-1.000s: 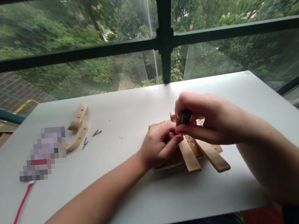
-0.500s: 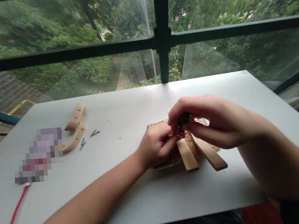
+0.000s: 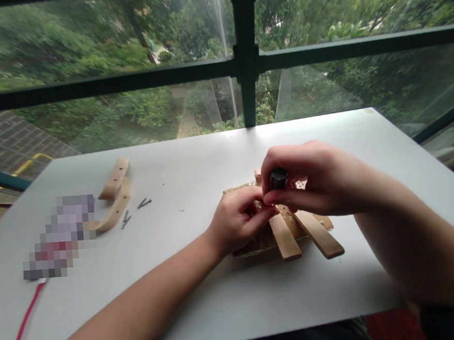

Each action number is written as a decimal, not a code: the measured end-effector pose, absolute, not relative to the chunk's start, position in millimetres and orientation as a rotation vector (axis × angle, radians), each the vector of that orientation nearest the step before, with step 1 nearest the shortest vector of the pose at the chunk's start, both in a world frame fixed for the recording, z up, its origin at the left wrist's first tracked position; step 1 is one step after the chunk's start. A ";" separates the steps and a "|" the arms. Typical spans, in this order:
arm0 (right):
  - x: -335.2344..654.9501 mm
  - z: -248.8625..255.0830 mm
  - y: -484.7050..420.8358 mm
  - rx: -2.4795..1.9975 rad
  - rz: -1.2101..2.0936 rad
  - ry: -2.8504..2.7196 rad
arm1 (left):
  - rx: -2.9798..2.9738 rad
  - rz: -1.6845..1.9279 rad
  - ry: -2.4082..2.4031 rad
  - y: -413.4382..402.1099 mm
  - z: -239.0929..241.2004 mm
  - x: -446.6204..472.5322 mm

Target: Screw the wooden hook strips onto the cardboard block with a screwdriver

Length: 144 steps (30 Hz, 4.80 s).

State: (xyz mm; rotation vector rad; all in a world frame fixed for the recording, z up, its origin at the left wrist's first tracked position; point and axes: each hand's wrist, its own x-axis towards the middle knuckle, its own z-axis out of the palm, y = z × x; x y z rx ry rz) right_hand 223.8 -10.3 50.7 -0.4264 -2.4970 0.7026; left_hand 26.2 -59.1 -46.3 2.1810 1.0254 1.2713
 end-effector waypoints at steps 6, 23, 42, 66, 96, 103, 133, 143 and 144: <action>218.3 43.4 -11.7 -0.430 0.728 -2.448 | 2.190 1.308 1.037 -59.5 -45.3 26.7; 224.9 48.6 -9.5 -0.510 0.876 -2.469 | 2.184 1.208 0.946 -59.6 -45.6 25.3; 224.6 52.8 -12.2 -0.275 0.965 -2.473 | 2.186 1.299 0.957 -58.6 -45.8 26.3; 216.5 43.9 -13.1 -0.557 0.740 -2.425 | 2.160 1.290 1.003 -59.5 -45.1 26.6; 220.7 49.7 -16.0 -0.394 0.899 -2.471 | 2.112 1.203 1.041 -61.5 -46.3 25.7; 220.9 49.7 -15.7 -0.362 0.914 -2.499 | 2.181 1.240 1.021 -60.0 -46.9 25.2; 217.8 50.3 -17.2 -0.471 0.857 -2.591 | 2.246 1.261 0.909 -57.4 -45.4 27.4; 214.0 45.6 -18.2 -0.529 0.790 -2.556 | 2.216 1.293 0.921 -58.3 -46.5 27.3; 213.6 45.8 -18.8 -0.538 0.785 -2.553 | 2.202 1.301 0.941 -58.4 -47.0 27.2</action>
